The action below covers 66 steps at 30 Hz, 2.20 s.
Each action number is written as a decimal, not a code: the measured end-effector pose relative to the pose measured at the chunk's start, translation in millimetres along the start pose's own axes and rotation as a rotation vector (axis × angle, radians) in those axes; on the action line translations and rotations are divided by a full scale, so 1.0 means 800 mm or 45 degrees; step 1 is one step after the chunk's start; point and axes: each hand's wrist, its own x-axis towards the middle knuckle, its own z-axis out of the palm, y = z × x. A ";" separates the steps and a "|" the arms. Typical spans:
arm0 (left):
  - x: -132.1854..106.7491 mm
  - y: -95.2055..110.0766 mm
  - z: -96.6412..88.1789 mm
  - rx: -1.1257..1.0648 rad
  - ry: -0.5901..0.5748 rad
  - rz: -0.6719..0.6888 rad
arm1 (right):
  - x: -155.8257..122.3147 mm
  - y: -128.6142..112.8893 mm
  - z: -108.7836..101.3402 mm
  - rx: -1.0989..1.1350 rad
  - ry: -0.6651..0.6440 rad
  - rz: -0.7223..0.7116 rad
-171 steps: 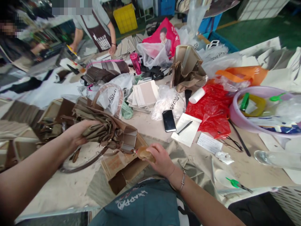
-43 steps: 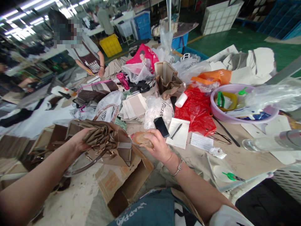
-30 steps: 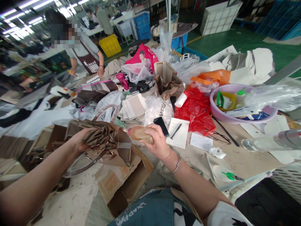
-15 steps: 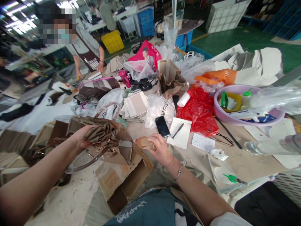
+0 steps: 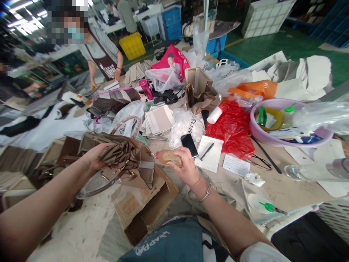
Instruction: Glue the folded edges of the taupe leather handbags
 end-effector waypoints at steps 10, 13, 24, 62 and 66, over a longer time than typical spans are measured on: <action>-0.004 0.002 0.009 -0.008 0.047 -0.003 | -0.044 0.016 0.014 -0.054 -0.110 0.126; -0.004 0.001 0.007 -0.012 0.047 0.000 | -0.042 0.013 0.009 -0.046 -0.114 0.119; 0.012 -0.007 -0.007 -0.027 -0.013 0.017 | -0.021 0.008 -0.009 -0.073 -0.139 -0.039; 0.010 -0.007 -0.003 -0.045 0.001 0.013 | -0.041 0.013 -0.005 -0.081 -0.121 0.109; 0.009 -0.007 -0.003 -0.022 0.000 0.010 | -0.034 0.011 -0.007 -0.081 -0.173 0.084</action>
